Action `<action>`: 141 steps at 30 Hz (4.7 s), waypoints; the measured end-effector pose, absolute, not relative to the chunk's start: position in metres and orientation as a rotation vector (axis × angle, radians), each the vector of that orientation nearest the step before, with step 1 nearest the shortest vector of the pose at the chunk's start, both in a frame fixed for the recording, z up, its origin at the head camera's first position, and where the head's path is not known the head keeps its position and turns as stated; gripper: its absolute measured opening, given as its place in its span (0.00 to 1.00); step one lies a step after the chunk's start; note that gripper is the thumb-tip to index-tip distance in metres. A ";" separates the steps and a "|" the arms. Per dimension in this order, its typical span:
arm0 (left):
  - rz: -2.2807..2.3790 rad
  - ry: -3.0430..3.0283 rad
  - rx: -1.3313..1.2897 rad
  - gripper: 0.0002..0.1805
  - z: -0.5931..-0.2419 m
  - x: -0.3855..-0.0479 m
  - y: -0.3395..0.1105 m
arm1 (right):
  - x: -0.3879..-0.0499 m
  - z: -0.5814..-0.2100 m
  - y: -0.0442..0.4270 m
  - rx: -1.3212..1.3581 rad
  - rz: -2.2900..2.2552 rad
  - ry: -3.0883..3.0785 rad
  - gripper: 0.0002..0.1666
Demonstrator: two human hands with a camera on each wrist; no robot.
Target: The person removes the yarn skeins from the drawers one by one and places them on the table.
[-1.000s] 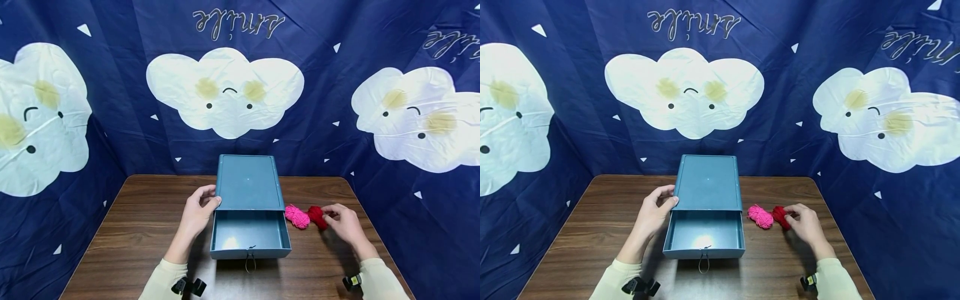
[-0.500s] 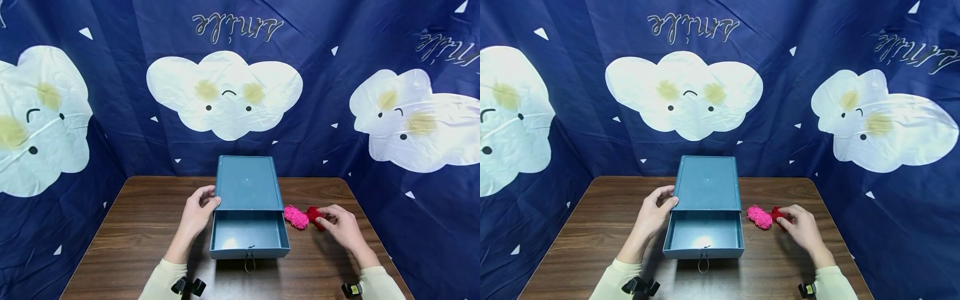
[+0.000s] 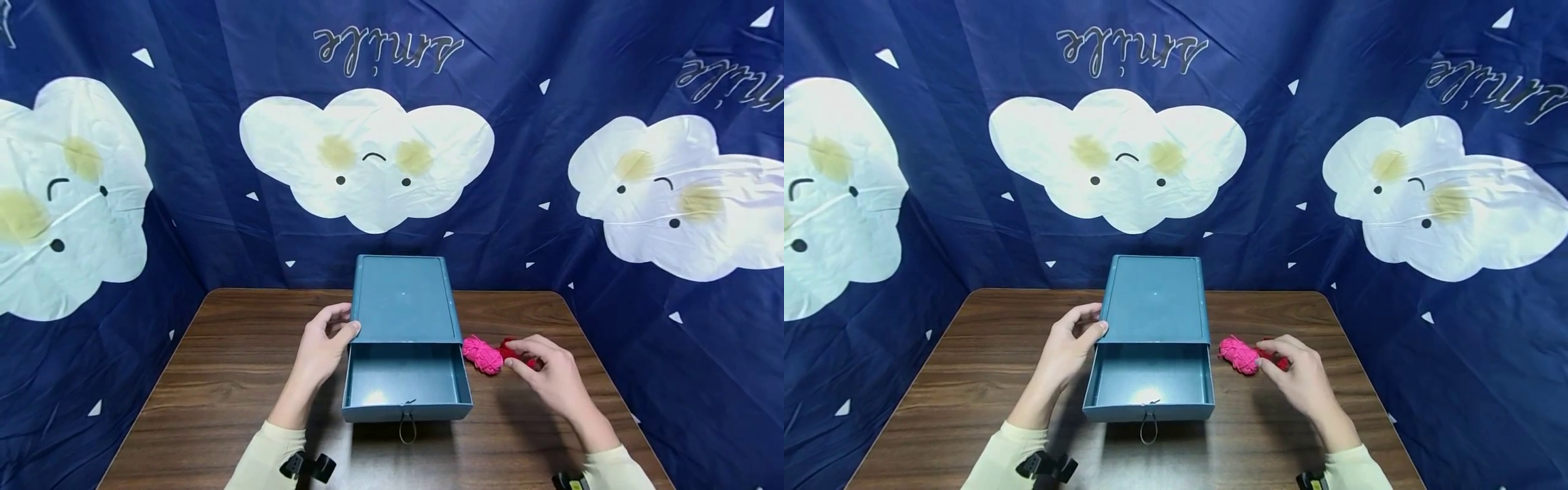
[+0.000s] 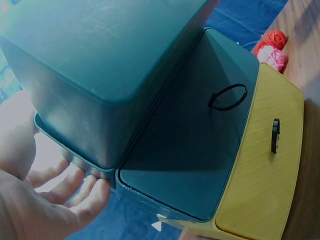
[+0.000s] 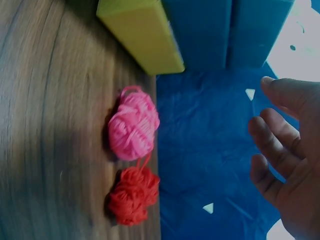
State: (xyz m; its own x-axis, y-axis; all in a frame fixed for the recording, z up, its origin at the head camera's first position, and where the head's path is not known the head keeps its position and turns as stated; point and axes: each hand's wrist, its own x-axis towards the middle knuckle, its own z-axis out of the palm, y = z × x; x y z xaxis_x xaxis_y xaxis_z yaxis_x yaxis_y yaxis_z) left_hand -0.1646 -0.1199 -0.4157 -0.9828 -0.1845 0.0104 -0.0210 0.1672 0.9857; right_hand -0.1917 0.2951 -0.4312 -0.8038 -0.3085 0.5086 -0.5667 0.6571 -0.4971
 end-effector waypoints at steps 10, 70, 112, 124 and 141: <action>-1.942 -2.283 0.221 0.24 -0.417 -0.159 -0.115 | -0.172 -0.415 0.282 0.760 1.013 -2.447 0.22; -1.921 -2.267 0.253 0.24 -0.412 -0.150 -0.100 | -0.109 -0.366 0.230 1.379 1.327 -2.062 0.24; -1.905 -2.251 0.256 0.24 -0.416 -0.138 -0.092 | -0.086 -0.396 0.218 1.642 1.353 -2.340 0.18; -1.892 -2.261 0.253 0.24 -0.416 -0.138 -0.092 | -0.086 -0.402 0.208 1.698 1.317 -2.410 0.18; -1.898 -2.262 0.283 0.23 -0.414 -0.142 -0.089 | -0.092 -0.407 0.200 1.712 1.322 -2.234 0.20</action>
State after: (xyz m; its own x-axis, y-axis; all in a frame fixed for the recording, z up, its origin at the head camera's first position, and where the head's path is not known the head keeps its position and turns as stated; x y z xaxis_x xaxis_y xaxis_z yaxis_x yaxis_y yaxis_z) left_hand -0.1425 -0.0894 -0.4142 -0.9667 -0.2558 0.0119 -0.0328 0.1694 0.9850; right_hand -0.0917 0.2002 -0.4074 -0.3931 -0.7772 0.4913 -0.8047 0.0322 -0.5928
